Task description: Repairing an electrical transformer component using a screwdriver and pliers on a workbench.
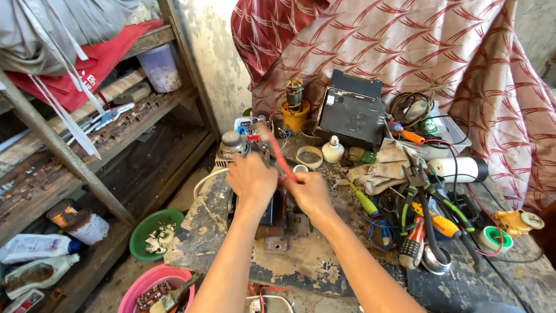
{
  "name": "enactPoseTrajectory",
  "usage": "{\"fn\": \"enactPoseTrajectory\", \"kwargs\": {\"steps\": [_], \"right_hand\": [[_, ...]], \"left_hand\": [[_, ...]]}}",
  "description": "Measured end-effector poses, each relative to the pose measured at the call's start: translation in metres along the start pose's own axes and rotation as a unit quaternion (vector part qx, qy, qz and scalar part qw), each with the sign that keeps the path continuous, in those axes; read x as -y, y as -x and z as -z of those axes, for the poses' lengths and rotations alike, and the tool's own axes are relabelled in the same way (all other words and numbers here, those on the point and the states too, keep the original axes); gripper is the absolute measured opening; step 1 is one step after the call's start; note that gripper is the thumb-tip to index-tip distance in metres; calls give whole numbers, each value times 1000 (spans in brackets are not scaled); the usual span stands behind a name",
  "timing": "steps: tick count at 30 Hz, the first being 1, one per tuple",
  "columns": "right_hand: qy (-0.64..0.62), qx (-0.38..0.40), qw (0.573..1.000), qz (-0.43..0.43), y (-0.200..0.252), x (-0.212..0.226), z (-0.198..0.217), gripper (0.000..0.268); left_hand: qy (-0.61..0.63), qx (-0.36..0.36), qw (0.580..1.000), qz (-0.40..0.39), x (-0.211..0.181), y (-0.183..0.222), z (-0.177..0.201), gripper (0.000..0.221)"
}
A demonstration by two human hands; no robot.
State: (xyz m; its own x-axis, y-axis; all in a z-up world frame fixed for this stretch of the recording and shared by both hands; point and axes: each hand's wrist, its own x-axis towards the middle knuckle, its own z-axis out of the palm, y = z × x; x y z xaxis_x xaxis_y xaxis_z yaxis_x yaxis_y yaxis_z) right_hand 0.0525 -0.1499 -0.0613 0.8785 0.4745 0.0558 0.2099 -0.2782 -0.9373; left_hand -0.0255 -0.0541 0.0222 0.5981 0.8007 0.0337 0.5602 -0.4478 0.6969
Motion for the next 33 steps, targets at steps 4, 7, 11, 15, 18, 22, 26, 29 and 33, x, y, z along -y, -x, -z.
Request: {"fn": "enactPoseTrajectory", "kwargs": {"steps": [4, 7, 11, 15, 18, 22, 26, 29, 33], "right_hand": [[244, -46, 969, -6, 34, 28, 37, 19], [261, -21, 965, -20, 33, 19, 41, 15], [124, -19, 992, 16, 23, 12, 26, 20], [-27, 1, 999, 40, 48, 46, 9, 28], [-27, 30, 999, 13, 23, 25, -13, 29], [13, 3, 1000, -16, -24, -3, -39, 25], [128, -5, 992, -16, 9, 76, -28, 17], [171, 24, 985, -4, 2, 84, -35, 24], [255, 38, 966, -6, -5, 98, -37, 29]], "left_hand": [[-161, 38, 981, -105, 5, 20, -7, 33], [-174, 67, 977, -106, 0, 28, -1, 35], [-115, 46, 990, -73, 3, 16, 0, 32], [158, -63, 985, 43, 6, -2, 1, 42], [277, -38, 951, 130, 16, -18, -1, 53], [363, -44, 911, 191, 21, -26, 0, 49], [302, -74, 931, 192, 22, -35, -4, 42], [275, -100, 931, 218, 31, -54, -10, 38], [224, -101, 942, 228, 23, -46, -6, 34]]}}
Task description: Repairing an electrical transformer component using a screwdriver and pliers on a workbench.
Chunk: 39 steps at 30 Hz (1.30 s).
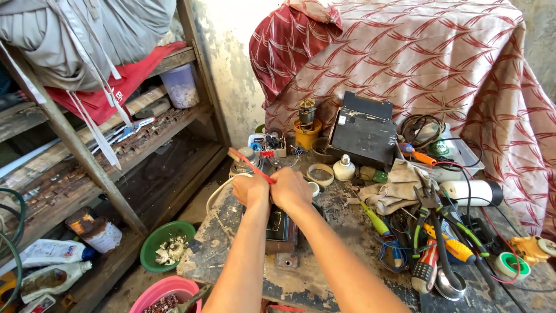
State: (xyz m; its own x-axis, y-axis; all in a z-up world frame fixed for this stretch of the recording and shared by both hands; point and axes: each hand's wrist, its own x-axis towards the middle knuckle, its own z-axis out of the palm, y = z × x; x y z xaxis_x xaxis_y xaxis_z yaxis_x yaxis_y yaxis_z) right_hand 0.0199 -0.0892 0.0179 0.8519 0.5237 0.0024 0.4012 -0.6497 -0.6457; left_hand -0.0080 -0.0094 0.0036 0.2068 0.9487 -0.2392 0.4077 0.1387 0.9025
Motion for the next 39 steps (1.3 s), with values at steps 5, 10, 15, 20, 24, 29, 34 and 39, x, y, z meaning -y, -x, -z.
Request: {"fn": "enactPoseTrajectory", "kwargs": {"steps": [5, 10, 15, 20, 24, 29, 34, 39], "right_hand": [[-72, 11, 997, -31, -2, 17, -3, 24], [-135, 12, 988, -77, 2, 19, -8, 21], [-113, 28, 990, -81, -7, 15, -16, 24], [-84, 27, 994, -66, -20, 6, -30, 27], [-156, -57, 984, -66, 4, 3, -22, 27], [-192, -78, 978, -30, -9, -71, -30, 21], [-222, -13, 974, 48, -5, -117, -28, 15], [-248, 4, 965, 88, 21, -101, -6, 16]], "left_hand": [[46, -43, 998, 6, 2, 5, 4, 28], [93, -67, 993, 9, 7, 3, 0, 27], [94, -56, 994, 6, 7, 11, 4, 27], [137, -36, 990, 28, 16, -17, -14, 30], [168, -5, 985, 36, 14, -20, -3, 41], [-242, 66, 936, -245, 6, 3, 25, 41], [-371, 131, 869, -299, 5, 6, 24, 30], [-356, 155, 852, -352, 9, -31, 12, 24]]}}
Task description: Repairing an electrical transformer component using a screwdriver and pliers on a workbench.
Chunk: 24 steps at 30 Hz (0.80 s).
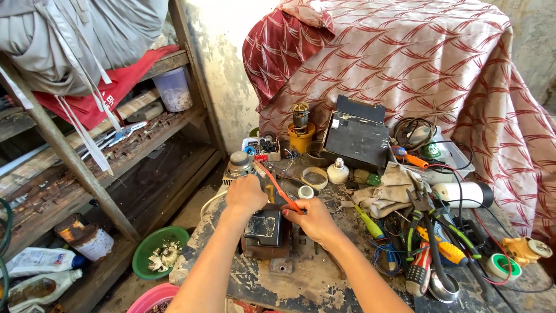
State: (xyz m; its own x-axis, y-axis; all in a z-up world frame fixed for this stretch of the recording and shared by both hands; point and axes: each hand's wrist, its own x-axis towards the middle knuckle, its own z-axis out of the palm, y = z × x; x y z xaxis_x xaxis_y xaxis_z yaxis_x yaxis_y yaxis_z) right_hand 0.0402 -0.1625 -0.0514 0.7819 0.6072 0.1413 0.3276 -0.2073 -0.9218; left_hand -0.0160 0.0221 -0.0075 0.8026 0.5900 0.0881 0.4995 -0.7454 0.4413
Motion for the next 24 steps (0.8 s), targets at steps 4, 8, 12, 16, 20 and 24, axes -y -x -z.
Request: {"fn": "enactPoseTrajectory", "kwargs": {"steps": [4, 8, 12, 16, 20, 24], "right_hand": [[-6, -12, 1000, -22, 3, -2, -4, 15], [-4, -29, 999, -38, -3, -22, -12, 16], [-67, -41, 991, -105, 9, -4, -14, 19], [-86, -33, 980, -176, 24, 37, -8, 35], [-80, -46, 982, -164, 33, 47, 10, 38], [-18, -191, 962, -193, 31, 24, 58, 23]], "left_hand": [[17, 38, 998, -46, 15, -19, -7, 14], [33, 49, 997, -43, 24, -38, -25, 14], [27, 112, 993, 24, -11, 1, 15, 19], [15, 155, 985, 72, -30, 25, 34, 22], [-24, 126, 990, 59, -18, 21, 13, 11], [18, 80, 994, 66, -19, 30, 7, 24]]}}
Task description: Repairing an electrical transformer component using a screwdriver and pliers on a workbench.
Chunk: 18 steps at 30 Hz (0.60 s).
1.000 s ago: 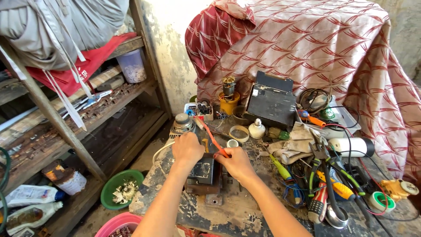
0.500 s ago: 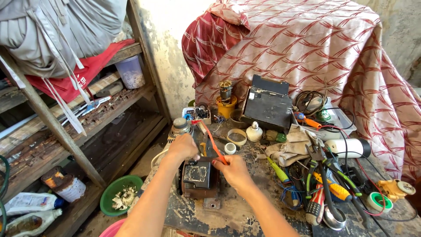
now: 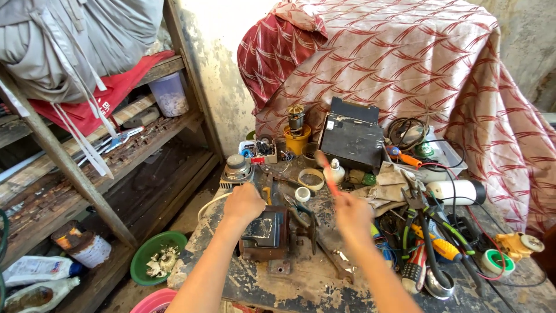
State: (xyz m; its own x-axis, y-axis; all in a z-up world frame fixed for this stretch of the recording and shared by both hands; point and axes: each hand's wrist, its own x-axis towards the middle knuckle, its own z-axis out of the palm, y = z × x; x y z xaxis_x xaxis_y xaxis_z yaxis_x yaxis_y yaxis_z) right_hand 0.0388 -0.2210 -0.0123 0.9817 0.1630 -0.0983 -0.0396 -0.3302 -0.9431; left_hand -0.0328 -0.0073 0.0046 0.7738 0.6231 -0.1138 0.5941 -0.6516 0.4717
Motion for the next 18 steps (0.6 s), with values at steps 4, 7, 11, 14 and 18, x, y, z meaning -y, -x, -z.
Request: {"fn": "enactPoseTrajectory", "kwargs": {"steps": [4, 7, 11, 14, 18], "right_hand": [[251, -101, 959, 81, -61, -51, 47, 37], [246, -123, 955, 108, -51, -47, 46, 42], [167, 15, 961, 218, -21, -38, 20, 29], [154, 135, 957, 205, -11, -41, -4, 41], [171, 145, 930, 291, -33, -59, -24, 22]], "left_hand": [[-3, -26, 1000, 0, -1, -1, -3, 25], [0, -22, 1000, 15, -6, 2, 0, 17], [24, -44, 999, 9, -3, 1, -5, 27], [19, -55, 998, 11, -3, 2, -5, 28], [30, -62, 998, 12, -3, 4, -6, 38]]}}
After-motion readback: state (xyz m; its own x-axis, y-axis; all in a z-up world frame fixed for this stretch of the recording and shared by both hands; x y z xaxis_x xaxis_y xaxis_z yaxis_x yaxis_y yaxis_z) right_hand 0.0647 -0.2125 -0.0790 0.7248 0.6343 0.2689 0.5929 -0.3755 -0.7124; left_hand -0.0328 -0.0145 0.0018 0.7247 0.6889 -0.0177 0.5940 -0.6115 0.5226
